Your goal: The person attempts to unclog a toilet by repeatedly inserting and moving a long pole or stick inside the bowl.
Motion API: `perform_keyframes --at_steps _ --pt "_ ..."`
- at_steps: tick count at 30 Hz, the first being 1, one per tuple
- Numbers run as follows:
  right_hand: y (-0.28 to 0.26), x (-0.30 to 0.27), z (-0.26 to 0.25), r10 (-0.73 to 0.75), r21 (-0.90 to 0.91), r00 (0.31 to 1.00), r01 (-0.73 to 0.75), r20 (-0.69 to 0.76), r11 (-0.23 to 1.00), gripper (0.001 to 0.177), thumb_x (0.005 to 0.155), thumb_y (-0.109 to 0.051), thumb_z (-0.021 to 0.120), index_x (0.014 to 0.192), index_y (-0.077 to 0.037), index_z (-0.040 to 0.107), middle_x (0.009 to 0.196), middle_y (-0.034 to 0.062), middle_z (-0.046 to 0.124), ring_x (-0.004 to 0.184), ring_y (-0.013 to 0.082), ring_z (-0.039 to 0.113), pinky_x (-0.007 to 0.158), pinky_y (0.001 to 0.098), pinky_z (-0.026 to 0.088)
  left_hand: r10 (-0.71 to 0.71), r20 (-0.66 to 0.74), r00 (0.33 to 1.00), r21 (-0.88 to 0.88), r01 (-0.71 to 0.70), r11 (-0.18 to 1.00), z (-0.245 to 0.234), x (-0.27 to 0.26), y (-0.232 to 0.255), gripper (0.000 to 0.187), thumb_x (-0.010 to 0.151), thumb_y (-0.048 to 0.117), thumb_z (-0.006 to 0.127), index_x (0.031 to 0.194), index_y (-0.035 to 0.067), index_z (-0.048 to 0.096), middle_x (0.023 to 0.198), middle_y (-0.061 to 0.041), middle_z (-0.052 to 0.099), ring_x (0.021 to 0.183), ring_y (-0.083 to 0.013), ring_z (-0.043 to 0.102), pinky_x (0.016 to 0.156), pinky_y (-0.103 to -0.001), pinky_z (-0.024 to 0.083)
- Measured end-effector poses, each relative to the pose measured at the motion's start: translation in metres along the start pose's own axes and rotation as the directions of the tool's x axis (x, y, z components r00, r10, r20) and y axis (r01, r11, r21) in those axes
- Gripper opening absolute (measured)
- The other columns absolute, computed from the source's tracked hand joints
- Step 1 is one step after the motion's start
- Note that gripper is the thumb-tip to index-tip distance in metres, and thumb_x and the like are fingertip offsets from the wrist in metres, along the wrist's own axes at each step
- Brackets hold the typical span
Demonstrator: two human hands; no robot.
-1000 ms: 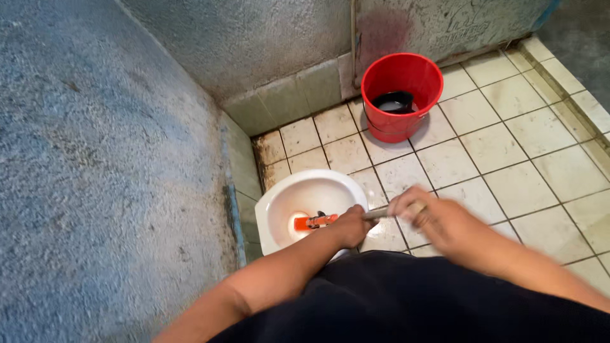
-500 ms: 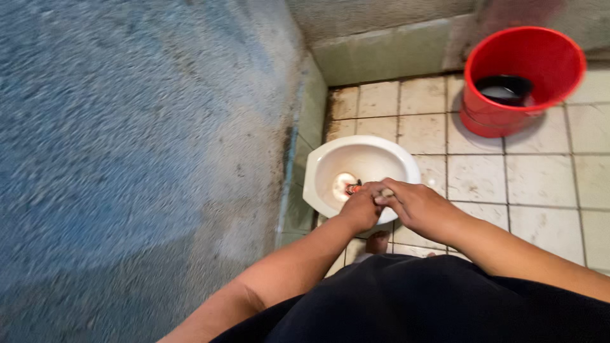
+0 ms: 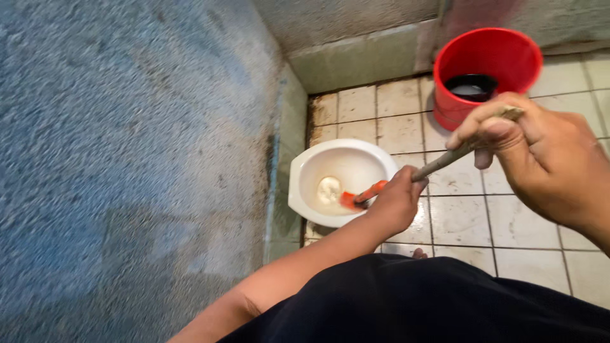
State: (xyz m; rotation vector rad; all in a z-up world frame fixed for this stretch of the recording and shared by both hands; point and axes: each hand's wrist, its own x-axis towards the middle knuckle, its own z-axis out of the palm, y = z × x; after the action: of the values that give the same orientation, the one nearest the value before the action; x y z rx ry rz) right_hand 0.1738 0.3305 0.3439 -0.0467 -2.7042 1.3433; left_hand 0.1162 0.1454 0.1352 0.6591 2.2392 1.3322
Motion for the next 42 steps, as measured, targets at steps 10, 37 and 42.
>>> perform_keyframes --at_steps 10,37,42 --pt "-0.001 -0.031 0.070 0.345 -0.098 0.863 -0.333 0.368 0.938 0.022 0.107 -0.024 0.052 0.123 -0.017 0.066 0.088 0.0108 0.073 0.083 0.0187 0.070 0.082 0.0354 0.058 -0.212 0.233 0.949 0.221 0.160 0.962 -0.024 -0.018 -0.042 0.026 0.097 0.021 0.055 0.116 0.004 0.052 0.115 -0.031 0.061 0.112 -0.0466 0.059 0.096 -0.050 0.046" --pt "0.027 0.001 0.134 -0.148 0.028 0.851 0.155 0.504 0.987 0.020 0.096 -0.025 0.060 0.113 -0.016 0.067 0.093 0.0128 0.077 0.085 0.0333 0.072 0.076 0.0430 0.055 -0.140 0.152 0.978 0.447 0.058 0.893 -0.058 -0.027 -0.125 0.044 0.101 0.031 0.057 0.142 0.016 0.054 0.146 -0.020 0.053 0.139 -0.0405 0.043 0.111 -0.046 0.037" --pt "0.014 -0.009 0.042 -0.221 0.237 0.935 0.157 0.276 0.959 0.023 0.105 -0.019 0.053 0.110 -0.008 0.073 0.112 0.0045 0.078 0.090 0.0184 0.070 0.079 0.0324 0.062 -0.053 0.055 0.997 0.245 0.038 0.969 -0.040 -0.031 -0.040 0.043 0.102 0.035 0.059 0.135 0.008 0.057 0.129 -0.022 0.065 0.125 -0.0403 0.059 0.108 -0.046 0.044"
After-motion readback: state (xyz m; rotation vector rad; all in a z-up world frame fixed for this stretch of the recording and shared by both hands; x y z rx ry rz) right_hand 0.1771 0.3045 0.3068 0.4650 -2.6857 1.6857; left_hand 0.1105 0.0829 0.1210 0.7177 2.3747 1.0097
